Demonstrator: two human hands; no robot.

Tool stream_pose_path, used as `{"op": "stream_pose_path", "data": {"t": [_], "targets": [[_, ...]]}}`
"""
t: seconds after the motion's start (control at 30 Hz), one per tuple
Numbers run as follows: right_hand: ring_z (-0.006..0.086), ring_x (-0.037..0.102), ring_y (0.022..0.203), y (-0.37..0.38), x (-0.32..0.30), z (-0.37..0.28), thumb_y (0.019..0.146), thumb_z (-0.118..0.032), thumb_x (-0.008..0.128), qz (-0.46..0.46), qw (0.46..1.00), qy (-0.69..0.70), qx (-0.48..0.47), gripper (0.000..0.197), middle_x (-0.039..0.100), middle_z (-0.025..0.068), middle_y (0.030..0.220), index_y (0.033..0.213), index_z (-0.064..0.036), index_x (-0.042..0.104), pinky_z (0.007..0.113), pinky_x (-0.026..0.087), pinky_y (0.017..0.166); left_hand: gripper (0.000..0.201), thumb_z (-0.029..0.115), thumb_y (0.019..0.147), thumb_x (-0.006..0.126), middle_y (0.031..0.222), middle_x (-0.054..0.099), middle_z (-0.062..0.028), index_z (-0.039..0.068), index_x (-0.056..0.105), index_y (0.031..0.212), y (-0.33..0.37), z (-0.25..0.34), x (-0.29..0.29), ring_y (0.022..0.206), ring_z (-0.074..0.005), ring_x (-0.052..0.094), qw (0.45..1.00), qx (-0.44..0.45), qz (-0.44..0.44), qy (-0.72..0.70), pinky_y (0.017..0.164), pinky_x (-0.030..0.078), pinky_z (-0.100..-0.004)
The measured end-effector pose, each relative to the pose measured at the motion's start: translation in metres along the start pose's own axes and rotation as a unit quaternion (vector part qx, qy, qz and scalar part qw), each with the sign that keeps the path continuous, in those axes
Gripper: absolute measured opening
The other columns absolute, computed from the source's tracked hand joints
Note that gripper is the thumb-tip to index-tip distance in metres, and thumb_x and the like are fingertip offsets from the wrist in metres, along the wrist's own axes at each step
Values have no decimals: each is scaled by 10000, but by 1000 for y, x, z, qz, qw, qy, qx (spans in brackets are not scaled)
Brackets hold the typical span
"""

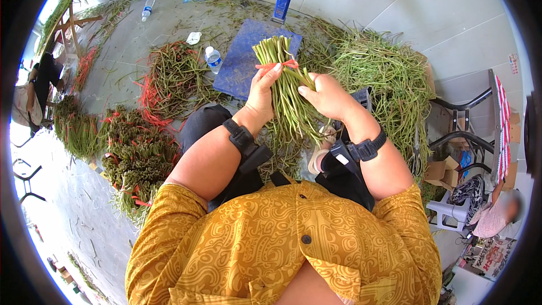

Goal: Bundling long green vegetable stems with red plastic strips.

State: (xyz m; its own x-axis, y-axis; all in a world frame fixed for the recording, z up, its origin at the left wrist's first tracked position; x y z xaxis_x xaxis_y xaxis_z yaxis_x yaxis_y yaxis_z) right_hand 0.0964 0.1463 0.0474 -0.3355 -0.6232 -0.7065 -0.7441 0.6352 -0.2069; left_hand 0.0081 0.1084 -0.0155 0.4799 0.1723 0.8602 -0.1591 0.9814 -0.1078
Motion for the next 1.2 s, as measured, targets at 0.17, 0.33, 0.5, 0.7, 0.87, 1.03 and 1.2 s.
{"op": "stream_pose_path", "data": {"t": [0.17,0.33,0.5,0.7,0.87,1.03,1.2], "targets": [[358,573,739,-34,1,-4,845,-205,522,-106,989,-104,-23,216,587,206,762,915,-2,551,418,445,678,343,286,815,608,854,587,-56,58,558,1066,2,4,-19,711,-178,597,999,0,42,-14,662,516,-346],[165,563,667,-69,-48,25,867,-146,514,-56,946,317,-29,140,604,66,733,896,-14,552,299,458,651,310,270,816,612,813,571,-42,78,535,1047,3,9,-17,690,-173,594,999,2,46,-6,609,519,-350],[76,403,476,-87,-116,30,869,-163,560,117,800,583,-84,129,466,1,592,905,-40,547,220,334,456,296,230,819,617,833,571,-28,76,519,1051,5,14,-14,707,-167,596,999,10,19,25,622,522,-358],[147,558,923,-34,-39,24,706,-14,706,110,907,407,-20,363,599,70,989,1044,-14,575,265,465,797,324,210,816,621,938,602,-58,63,516,1085,-5,5,-14,808,-193,616,999,-11,32,19,697,528,-382],[142,543,982,-1,43,8,659,-141,774,44,970,240,-9,649,577,54,1093,1212,-7,462,283,424,868,353,183,821,629,962,598,-64,45,491,1116,-2,2,-16,858,-188,595,999,-2,38,37,766,496,-352],[140,560,918,25,66,40,680,-134,754,66,960,271,1,541,600,35,1024,1146,6,517,283,442,824,494,207,807,646,1142,491,-115,32,422,1211,5,13,-46,1041,-223,500,979,63,130,141,892,413,-357],[117,571,793,51,101,88,711,-92,702,21,871,470,139,366,614,32,917,1047,-6,584,265,457,719,538,252,729,661,1237,404,-155,61,467,1193,-14,68,-12,1147,-329,379,699,293,180,627,981,281,-423]]}}
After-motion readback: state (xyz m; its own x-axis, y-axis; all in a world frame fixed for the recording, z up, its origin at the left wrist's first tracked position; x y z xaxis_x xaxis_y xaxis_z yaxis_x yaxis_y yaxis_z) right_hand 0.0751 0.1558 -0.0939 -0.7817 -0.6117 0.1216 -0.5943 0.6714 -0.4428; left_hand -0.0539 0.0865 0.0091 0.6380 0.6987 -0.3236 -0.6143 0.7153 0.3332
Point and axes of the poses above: each hand's wrist, its own y-axis towards the middle knuckle, its own x-axis out of the palm, z = x × y, the point moved 9 cm from there along y, towards the middle knuckle
